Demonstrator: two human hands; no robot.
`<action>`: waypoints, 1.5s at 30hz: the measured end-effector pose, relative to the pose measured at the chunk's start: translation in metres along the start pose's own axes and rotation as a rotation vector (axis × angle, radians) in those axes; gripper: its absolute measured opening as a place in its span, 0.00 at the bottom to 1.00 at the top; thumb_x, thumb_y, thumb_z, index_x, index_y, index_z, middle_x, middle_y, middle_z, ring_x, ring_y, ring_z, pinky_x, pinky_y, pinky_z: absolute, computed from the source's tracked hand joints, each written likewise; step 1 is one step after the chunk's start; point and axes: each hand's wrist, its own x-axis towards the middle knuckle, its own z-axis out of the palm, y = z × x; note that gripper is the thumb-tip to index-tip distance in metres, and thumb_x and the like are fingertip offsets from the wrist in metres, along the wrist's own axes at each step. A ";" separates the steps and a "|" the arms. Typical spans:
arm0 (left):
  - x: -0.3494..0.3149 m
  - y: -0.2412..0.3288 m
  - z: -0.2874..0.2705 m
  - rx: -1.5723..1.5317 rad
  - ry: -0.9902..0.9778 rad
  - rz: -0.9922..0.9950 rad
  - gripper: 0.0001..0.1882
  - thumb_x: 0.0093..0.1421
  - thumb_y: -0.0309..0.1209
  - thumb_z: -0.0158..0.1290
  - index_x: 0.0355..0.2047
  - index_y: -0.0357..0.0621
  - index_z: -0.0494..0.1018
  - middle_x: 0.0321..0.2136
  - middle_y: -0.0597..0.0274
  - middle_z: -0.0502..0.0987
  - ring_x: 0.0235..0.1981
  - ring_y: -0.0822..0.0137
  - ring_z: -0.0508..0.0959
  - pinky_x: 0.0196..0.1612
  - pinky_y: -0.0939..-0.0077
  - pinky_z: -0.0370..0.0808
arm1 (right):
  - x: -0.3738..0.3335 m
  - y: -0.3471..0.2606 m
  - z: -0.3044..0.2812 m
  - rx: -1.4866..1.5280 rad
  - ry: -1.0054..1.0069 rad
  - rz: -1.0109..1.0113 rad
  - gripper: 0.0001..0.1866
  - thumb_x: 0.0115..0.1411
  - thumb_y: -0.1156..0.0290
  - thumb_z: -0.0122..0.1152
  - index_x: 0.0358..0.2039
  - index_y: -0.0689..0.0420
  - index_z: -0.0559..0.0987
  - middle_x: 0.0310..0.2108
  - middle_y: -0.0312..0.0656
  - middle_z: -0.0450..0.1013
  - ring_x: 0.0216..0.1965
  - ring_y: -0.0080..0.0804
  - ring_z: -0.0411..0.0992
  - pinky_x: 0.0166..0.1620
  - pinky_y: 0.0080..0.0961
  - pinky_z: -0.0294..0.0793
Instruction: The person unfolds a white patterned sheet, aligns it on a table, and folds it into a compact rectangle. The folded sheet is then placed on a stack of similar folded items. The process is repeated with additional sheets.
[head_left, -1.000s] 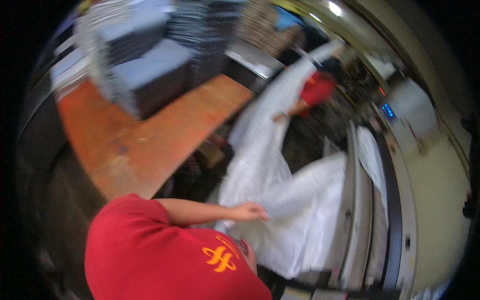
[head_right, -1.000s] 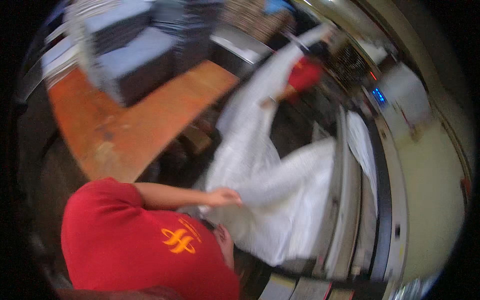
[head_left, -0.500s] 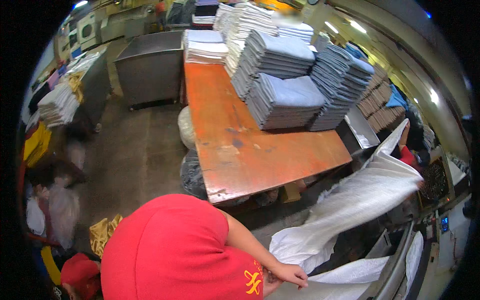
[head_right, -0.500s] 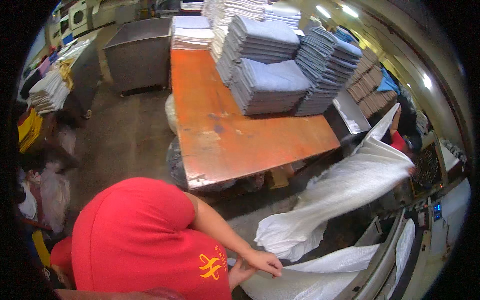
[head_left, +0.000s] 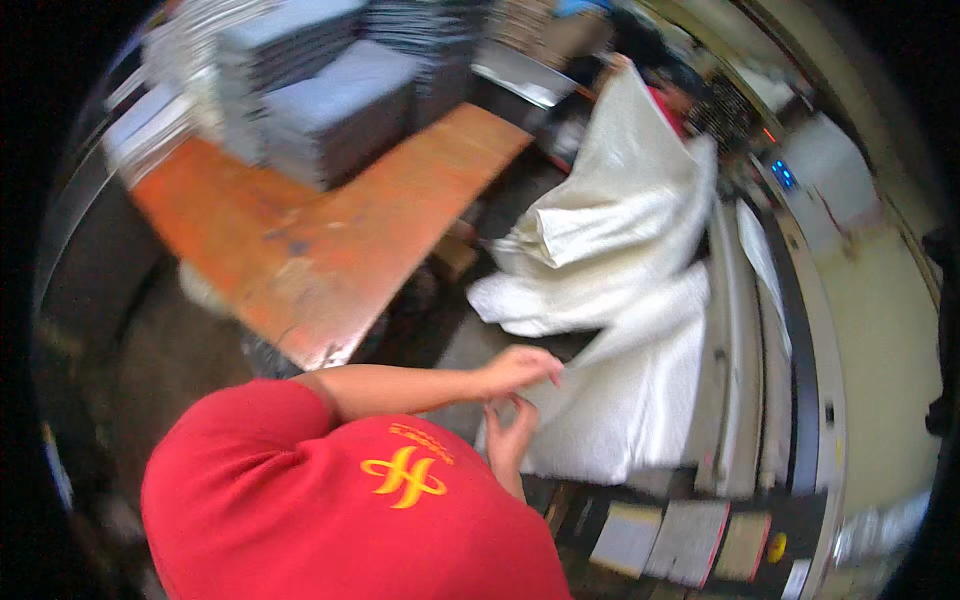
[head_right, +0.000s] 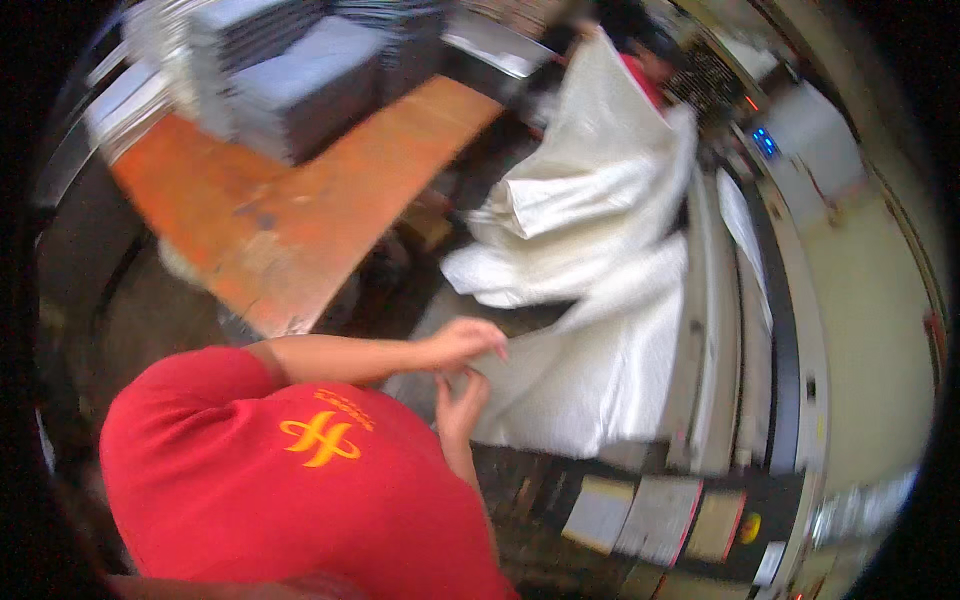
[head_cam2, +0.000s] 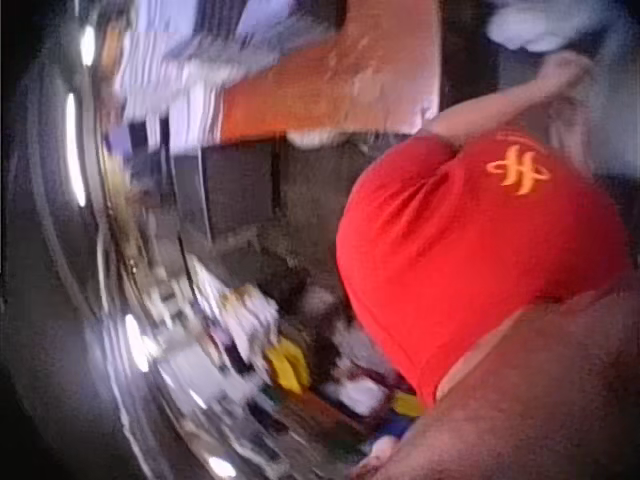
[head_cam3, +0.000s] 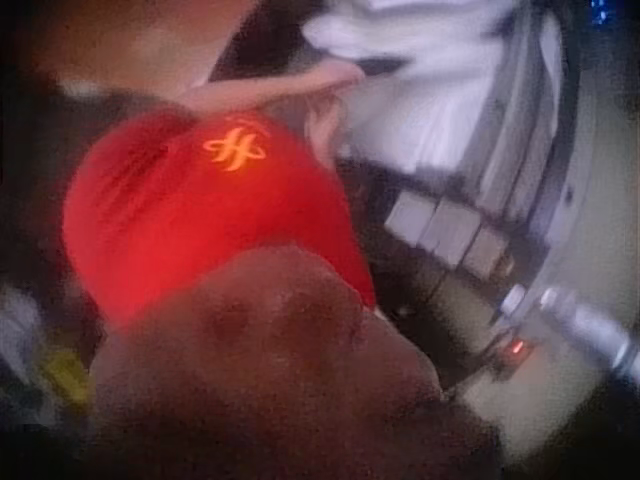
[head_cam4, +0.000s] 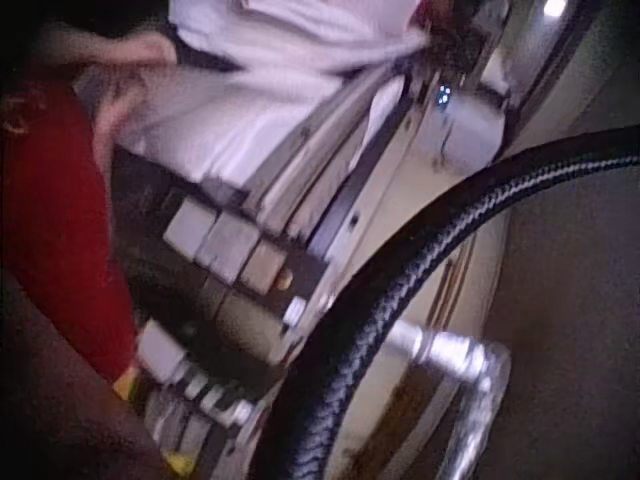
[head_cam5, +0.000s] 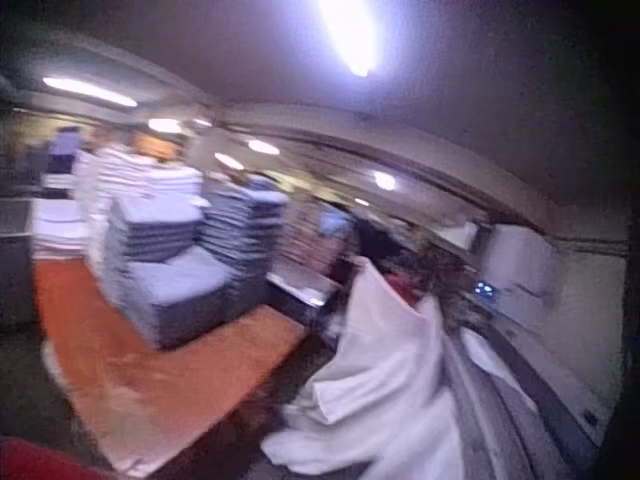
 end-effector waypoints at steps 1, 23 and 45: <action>0.001 0.004 -0.003 -0.055 -0.039 -0.111 0.17 0.65 0.43 0.47 0.32 0.42 0.78 0.26 0.71 0.73 0.27 0.78 0.68 0.33 0.81 0.66 | 0.002 0.002 0.003 0.030 -0.028 -0.012 0.19 0.53 0.70 0.64 0.43 0.62 0.70 0.42 0.51 0.70 0.46 0.44 0.68 0.50 0.37 0.65; -0.066 -0.027 -0.207 1.028 0.035 0.167 0.09 0.50 0.29 0.57 0.33 0.45 0.77 0.37 0.54 0.76 0.43 0.53 0.74 0.49 0.61 0.70 | -0.040 0.129 0.022 0.857 0.188 1.079 0.19 0.55 0.75 0.59 0.47 0.59 0.67 0.36 0.42 0.69 0.35 0.30 0.69 0.34 0.28 0.71; -0.161 -0.043 -0.358 1.356 0.715 -0.138 0.10 0.56 0.34 0.52 0.38 0.48 0.76 0.48 0.53 0.68 0.54 0.53 0.63 0.55 0.52 0.58 | -0.174 0.151 0.138 0.754 0.426 1.295 0.13 0.48 0.75 0.63 0.34 0.53 0.70 0.24 0.32 0.66 0.19 0.21 0.62 0.18 0.21 0.57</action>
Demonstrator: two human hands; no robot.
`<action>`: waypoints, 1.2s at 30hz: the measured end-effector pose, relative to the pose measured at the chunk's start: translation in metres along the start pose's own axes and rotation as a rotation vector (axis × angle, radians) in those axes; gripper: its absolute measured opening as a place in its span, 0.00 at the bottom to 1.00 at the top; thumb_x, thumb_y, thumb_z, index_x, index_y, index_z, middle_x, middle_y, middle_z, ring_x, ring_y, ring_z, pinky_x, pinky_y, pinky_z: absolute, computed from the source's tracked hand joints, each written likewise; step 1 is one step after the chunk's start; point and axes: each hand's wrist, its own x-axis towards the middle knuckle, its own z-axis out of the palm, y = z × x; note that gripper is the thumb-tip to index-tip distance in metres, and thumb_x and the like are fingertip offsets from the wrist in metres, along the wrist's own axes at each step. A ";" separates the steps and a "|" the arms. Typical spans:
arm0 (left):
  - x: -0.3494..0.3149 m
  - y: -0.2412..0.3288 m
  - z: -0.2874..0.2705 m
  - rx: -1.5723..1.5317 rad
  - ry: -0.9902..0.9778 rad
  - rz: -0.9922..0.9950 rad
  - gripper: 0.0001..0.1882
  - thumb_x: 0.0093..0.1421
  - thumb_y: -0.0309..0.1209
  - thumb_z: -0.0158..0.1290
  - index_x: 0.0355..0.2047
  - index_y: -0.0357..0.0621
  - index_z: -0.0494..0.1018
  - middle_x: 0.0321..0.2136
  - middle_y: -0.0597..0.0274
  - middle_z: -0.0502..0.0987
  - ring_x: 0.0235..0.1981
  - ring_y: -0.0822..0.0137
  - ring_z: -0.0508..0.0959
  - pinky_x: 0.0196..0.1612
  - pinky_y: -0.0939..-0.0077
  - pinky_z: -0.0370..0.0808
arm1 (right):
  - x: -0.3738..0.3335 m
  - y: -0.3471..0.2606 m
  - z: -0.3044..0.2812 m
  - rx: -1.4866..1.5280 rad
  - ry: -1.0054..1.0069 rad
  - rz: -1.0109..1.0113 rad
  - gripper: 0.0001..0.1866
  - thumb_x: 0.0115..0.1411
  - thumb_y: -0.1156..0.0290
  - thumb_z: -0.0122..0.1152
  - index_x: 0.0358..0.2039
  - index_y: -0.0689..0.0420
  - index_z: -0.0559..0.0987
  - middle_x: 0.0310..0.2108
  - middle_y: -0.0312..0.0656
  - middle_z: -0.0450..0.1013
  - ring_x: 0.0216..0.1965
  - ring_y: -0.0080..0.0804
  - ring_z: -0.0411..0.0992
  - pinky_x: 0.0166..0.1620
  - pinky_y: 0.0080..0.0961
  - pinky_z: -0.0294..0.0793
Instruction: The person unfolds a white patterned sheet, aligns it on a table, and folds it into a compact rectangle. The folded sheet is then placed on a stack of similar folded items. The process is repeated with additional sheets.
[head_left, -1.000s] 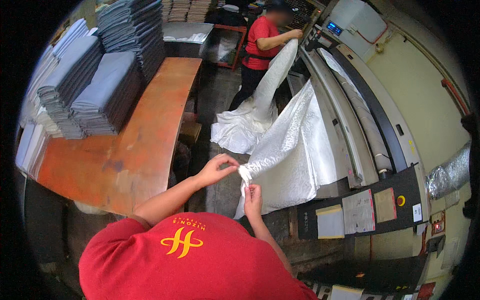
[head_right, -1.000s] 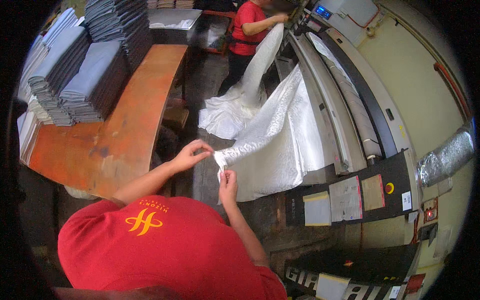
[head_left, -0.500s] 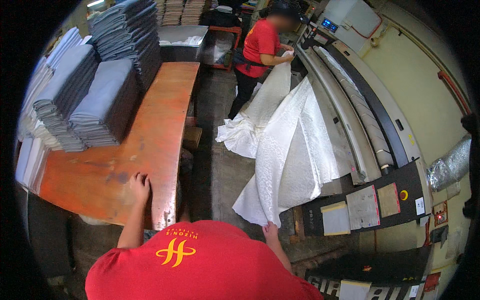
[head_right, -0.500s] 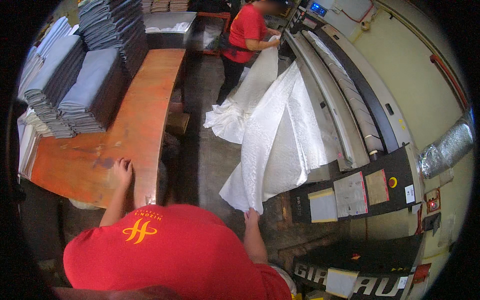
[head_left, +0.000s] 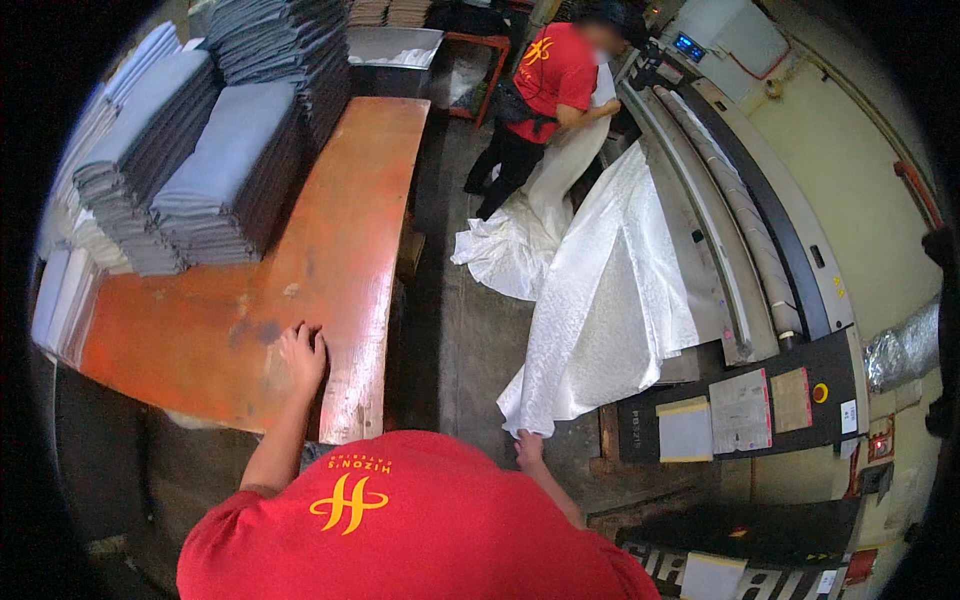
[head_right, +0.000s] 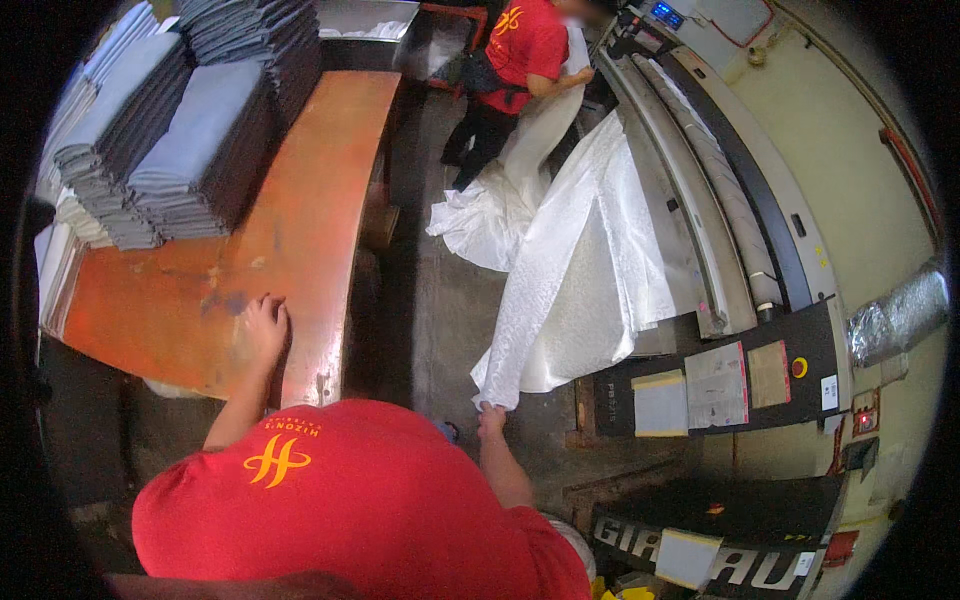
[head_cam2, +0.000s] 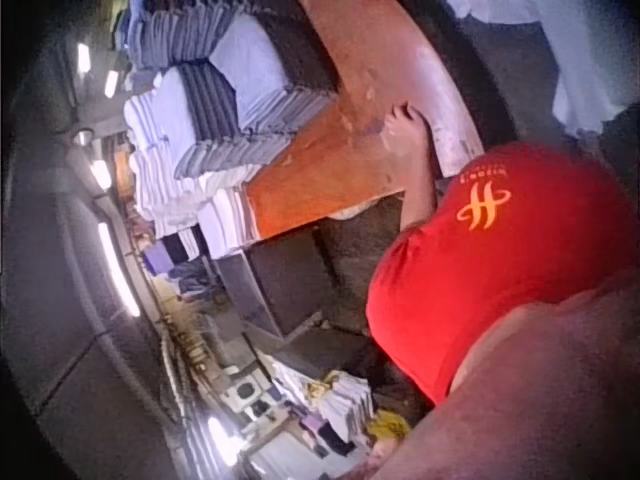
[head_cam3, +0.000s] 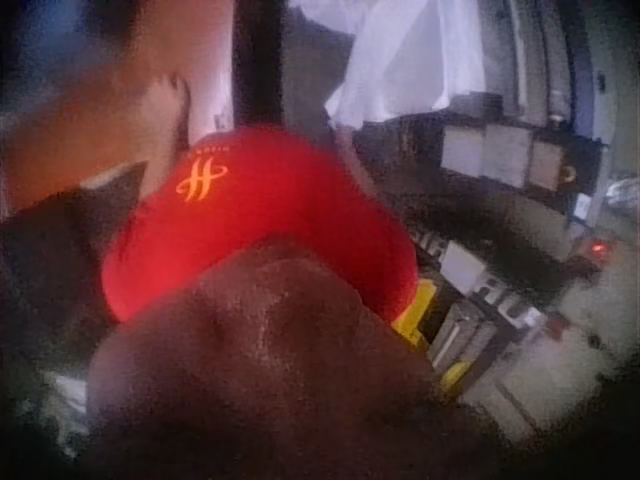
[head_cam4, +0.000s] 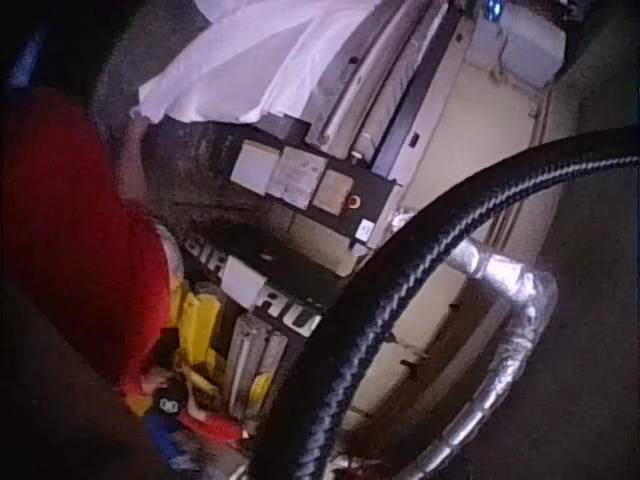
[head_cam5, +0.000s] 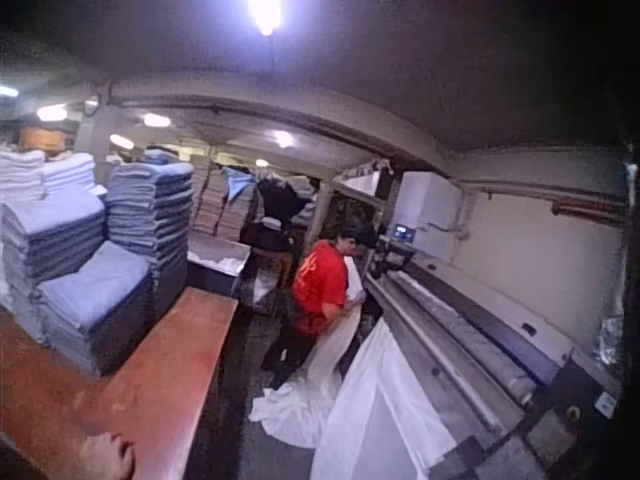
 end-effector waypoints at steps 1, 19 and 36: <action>-0.001 -0.001 0.000 0.023 -0.026 -0.025 0.10 0.56 0.34 0.52 0.38 0.48 0.76 0.48 0.53 0.68 0.54 0.52 0.63 0.55 0.52 0.58 | 0.001 0.001 0.002 -0.068 -0.001 0.017 0.14 0.49 0.75 0.61 0.37 0.52 0.71 0.27 0.33 0.67 0.23 0.24 0.65 0.21 0.21 0.60; 0.005 -0.005 0.007 0.033 -0.058 -0.103 0.09 0.50 0.31 0.52 0.32 0.52 0.79 0.40 0.54 0.73 0.47 0.53 0.69 0.50 0.52 0.64 | -0.004 0.009 0.090 -0.497 -0.260 -0.004 0.20 0.49 0.73 0.62 0.42 0.62 0.71 0.37 0.43 0.71 0.34 0.36 0.71 0.32 0.32 0.72; -0.007 0.003 -0.004 -0.096 0.000 -0.075 0.10 0.54 0.30 0.50 0.37 0.50 0.73 0.46 0.57 0.69 0.52 0.56 0.65 0.52 0.58 0.61 | -0.060 0.017 0.172 -0.804 -0.497 -0.151 0.21 0.49 0.74 0.61 0.45 0.63 0.70 0.39 0.44 0.71 0.37 0.39 0.71 0.35 0.34 0.72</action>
